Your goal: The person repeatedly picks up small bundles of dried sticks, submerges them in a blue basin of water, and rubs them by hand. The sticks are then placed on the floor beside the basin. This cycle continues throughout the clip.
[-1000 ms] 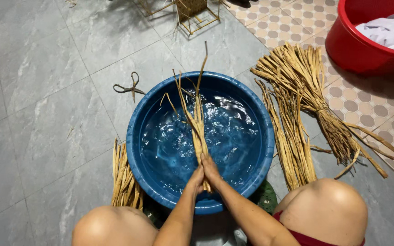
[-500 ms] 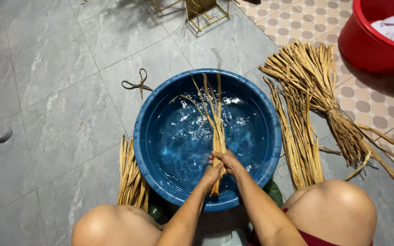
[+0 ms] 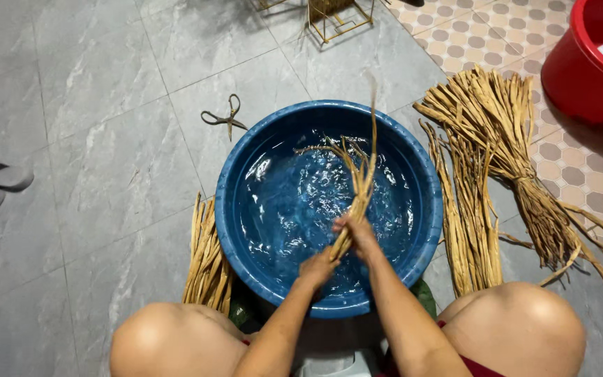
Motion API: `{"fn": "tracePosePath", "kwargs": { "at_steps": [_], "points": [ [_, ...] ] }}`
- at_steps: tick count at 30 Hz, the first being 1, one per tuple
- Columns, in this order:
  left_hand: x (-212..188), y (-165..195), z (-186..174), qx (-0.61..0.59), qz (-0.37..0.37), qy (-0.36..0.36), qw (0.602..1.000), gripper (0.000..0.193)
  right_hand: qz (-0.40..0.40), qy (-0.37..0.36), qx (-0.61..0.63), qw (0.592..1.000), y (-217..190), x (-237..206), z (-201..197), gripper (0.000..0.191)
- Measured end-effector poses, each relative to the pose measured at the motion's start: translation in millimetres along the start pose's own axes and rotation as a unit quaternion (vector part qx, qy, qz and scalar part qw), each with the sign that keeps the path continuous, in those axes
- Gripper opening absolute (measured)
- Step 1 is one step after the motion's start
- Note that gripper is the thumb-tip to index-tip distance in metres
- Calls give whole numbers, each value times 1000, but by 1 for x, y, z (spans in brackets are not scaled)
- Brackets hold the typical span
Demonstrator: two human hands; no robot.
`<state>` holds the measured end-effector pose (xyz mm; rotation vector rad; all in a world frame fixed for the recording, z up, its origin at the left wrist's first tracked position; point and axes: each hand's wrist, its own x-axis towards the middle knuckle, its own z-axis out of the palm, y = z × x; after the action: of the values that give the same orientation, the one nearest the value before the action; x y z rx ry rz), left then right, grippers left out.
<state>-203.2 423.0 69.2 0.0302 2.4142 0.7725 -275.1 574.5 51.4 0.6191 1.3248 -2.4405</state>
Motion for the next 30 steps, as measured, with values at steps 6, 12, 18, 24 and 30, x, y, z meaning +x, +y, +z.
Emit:
{"fn": "tracePosePath", "kwargs": {
  "at_steps": [6, 12, 18, 24, 30],
  "points": [
    [23, -13, 4, -82, 42, -132, 987, 83, 45, 97, -29, 994, 14, -11, -10, 22],
    [51, 19, -15, -439, 66, 50, 895, 75, -112, 129, -131, 977, 15, -11, 33, 30],
    [55, 30, -23, -684, -42, 13, 728, 73, -194, 30, -146, 970, 25, -17, 70, 54],
    [57, 47, 8, -603, 82, -66, 791, 63, -194, 119, -144, 963, 3, 0, 19, 59],
    [61, 25, -14, -635, -69, 22, 769, 66, -175, 18, -131, 976, 32, -15, 62, 49]
  ]
}}
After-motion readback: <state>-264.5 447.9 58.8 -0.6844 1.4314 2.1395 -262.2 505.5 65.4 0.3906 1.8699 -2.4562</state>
